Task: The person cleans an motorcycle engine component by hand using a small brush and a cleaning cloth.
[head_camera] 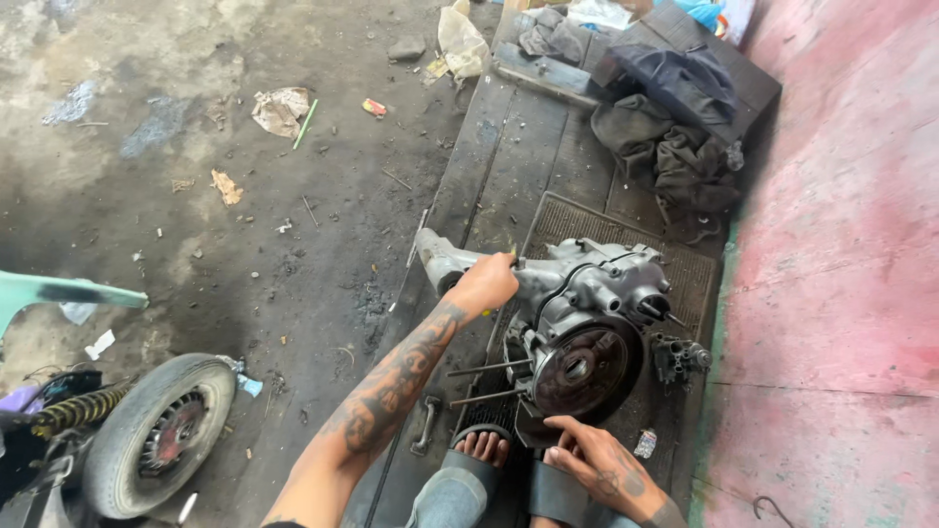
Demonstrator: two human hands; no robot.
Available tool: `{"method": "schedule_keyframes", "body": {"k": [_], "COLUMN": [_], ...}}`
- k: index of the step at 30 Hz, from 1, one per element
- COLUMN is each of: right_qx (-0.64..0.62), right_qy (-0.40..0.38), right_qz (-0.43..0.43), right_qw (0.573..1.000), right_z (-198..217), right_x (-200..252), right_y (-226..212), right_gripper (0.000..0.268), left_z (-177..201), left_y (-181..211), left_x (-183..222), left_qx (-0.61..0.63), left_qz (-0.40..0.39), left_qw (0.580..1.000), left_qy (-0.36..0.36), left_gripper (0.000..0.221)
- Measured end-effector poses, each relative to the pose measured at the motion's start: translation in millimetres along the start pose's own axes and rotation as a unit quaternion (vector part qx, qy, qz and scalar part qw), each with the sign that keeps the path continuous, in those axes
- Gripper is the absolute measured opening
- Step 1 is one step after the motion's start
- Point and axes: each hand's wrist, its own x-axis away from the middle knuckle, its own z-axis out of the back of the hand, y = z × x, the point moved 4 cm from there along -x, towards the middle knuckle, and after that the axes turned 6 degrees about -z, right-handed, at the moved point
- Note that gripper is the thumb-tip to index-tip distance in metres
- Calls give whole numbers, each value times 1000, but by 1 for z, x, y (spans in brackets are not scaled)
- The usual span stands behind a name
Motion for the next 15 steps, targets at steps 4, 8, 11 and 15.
{"method": "schedule_keyframes", "body": {"k": [4,8,11,15], "right_qx": [-7,11,5,7], "right_qy": [30,11,28,19], "right_qz": [58,28,30,33], "right_qw": [998,999,999,999], "right_z": [-3,-5,0,-4], "right_x": [-8,-3,-1,-6], "right_y": [18,11,11,18], "right_gripper": [43,40,39,39], "left_z": [-3,-2,-3,-3], "left_y": [1,1,6,4], "left_x": [15,13,9,22], "left_qx": [-30,7,-5,-4], "left_qz": [-23,14,-4,9], "left_qw": [998,1000,1000,1000], "left_qy": [49,8,15,29], "left_gripper": [60,66,60,65]}}
